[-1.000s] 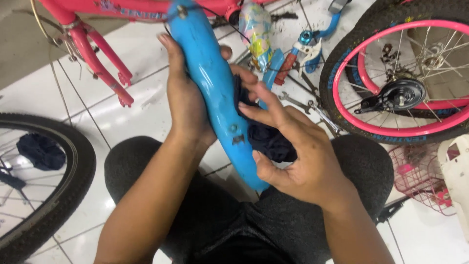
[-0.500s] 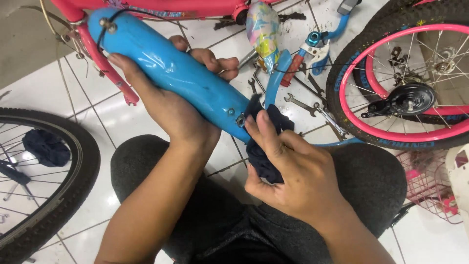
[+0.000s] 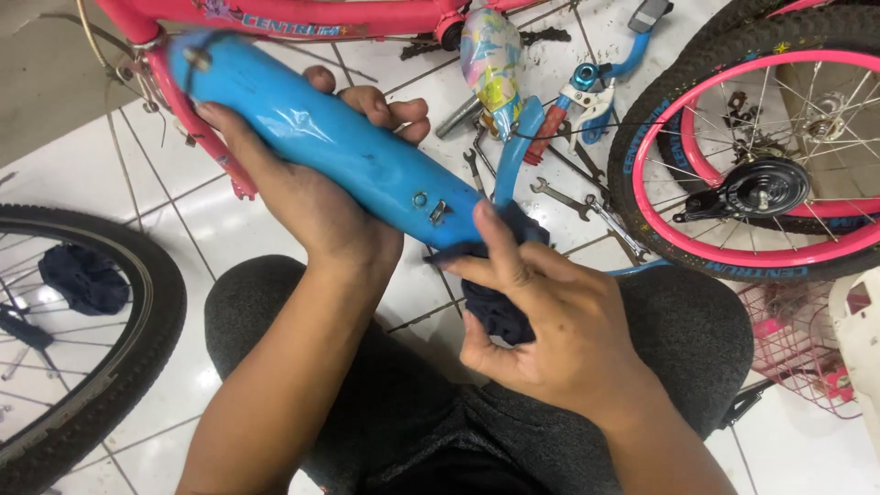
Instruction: Cleaning a blue bicycle fender using a black cloth while sitting on the floor.
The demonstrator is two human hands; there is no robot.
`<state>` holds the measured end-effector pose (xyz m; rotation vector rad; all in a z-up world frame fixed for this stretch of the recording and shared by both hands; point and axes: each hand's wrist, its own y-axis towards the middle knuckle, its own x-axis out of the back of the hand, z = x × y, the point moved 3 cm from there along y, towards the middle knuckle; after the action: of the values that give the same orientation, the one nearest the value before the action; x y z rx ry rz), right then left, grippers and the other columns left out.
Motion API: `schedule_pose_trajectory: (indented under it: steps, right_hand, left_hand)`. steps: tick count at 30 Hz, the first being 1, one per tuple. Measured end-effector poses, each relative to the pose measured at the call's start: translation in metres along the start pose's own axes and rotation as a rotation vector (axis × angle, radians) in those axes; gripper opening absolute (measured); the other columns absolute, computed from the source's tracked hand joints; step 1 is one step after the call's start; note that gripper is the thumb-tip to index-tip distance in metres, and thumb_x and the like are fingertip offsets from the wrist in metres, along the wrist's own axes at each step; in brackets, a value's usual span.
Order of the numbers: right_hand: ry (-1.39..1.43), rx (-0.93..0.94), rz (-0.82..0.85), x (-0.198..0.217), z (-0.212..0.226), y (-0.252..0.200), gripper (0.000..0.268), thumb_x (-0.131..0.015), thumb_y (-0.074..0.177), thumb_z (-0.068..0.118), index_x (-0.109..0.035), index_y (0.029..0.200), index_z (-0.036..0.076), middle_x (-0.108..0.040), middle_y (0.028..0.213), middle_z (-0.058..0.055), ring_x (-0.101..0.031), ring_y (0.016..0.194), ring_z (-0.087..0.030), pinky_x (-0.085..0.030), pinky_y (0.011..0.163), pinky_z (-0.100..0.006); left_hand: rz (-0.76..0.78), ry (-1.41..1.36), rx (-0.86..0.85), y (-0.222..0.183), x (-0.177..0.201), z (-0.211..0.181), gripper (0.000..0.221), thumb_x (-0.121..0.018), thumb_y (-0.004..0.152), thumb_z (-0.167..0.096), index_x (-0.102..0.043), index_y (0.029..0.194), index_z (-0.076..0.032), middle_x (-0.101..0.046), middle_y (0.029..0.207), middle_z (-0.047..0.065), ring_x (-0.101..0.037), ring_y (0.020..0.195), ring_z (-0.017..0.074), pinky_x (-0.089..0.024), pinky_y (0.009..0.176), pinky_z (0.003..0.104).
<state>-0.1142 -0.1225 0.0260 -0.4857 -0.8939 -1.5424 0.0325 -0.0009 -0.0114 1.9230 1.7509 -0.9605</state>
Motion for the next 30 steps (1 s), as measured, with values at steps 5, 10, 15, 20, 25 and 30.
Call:
schedule_pose_trajectory:
  steps: [5, 10, 15, 20, 25, 30]
  right_hand:
    - [0.295, -0.068, -0.228, 0.001, -0.019, -0.017, 0.081, -0.072, 0.083, 0.006, -0.033, 0.153, -0.004, -0.076, 0.125, -0.014, -0.065, 0.075, -0.009, -0.051, 0.062, -0.021]
    - [0.347, -0.240, -0.311, 0.000, -0.013, -0.002, 0.072, -0.058, 0.092, 0.005, -0.026, 0.156, -0.005, -0.066, 0.141, -0.026, -0.072, 0.104, -0.021, -0.057, 0.087, -0.027]
    - [0.208, -0.061, -0.067, -0.025, 0.001, 0.007, 0.063, -0.047, 0.101, 0.015, -0.024, 0.155, -0.008, -0.042, 0.158, -0.029, -0.046, 0.125, -0.034, -0.038, 0.114, -0.051]
    - [0.318, -0.053, -0.145, -0.023, -0.013, 0.001, 0.105, -0.081, 0.093, 0.005, 0.001, 0.159, 0.000, -0.049, 0.162, -0.029, -0.061, 0.134, -0.033, -0.048, 0.116, -0.043]
    - [0.359, -0.139, -0.116, -0.014, -0.017, 0.016, 0.099, -0.081, 0.089, 0.021, -0.015, 0.157, -0.004, -0.036, 0.163, -0.036, -0.065, 0.138, -0.043, -0.063, 0.108, -0.049]
    - [0.199, -0.243, 0.157, -0.026, -0.021, 0.018, 0.083, -0.058, 0.098, 0.043, -0.018, 0.157, 0.001, -0.039, 0.148, -0.031, -0.047, 0.137, -0.048, -0.037, 0.108, -0.064]
  left_hand:
    - [-0.013, -0.092, 0.029, 0.003, 0.000, 0.001, 0.064, -0.036, 0.087, -0.066, -0.053, 0.103, -0.007, -0.061, 0.072, 0.010, -0.068, 0.073, 0.0311, -0.057, 0.075, 0.045]
    - [-0.037, -0.075, 0.079, 0.000, -0.005, 0.002, 0.066, -0.037, 0.081, -0.070, -0.054, 0.100, -0.009, -0.061, 0.068, 0.008, -0.068, 0.072, 0.0312, -0.054, 0.075, 0.046]
    - [-0.045, -0.025, 0.042, 0.002, -0.006, -0.002, 0.068, -0.040, 0.080, -0.070, -0.054, 0.102, -0.007, -0.061, 0.071, 0.009, -0.067, 0.065, 0.0273, -0.055, 0.064, 0.040]
    - [0.002, -0.064, 0.038, 0.005, 0.000, -0.007, 0.065, -0.038, 0.082, -0.070, -0.054, 0.102, -0.010, -0.061, 0.074, 0.008, -0.066, 0.067, 0.0254, -0.054, 0.064, 0.038]
    - [-0.015, -0.093, 0.019, 0.004, 0.000, -0.007, 0.066, -0.039, 0.083, -0.068, -0.054, 0.101, -0.006, -0.060, 0.072, 0.009, -0.064, 0.064, 0.0263, -0.053, 0.063, 0.040]
    - [0.006, -0.024, -0.068, 0.013, 0.004, -0.006, 0.071, -0.036, 0.079, -0.073, -0.058, 0.098, -0.009, -0.060, 0.070, 0.008, -0.063, 0.063, 0.0239, -0.055, 0.065, 0.039]
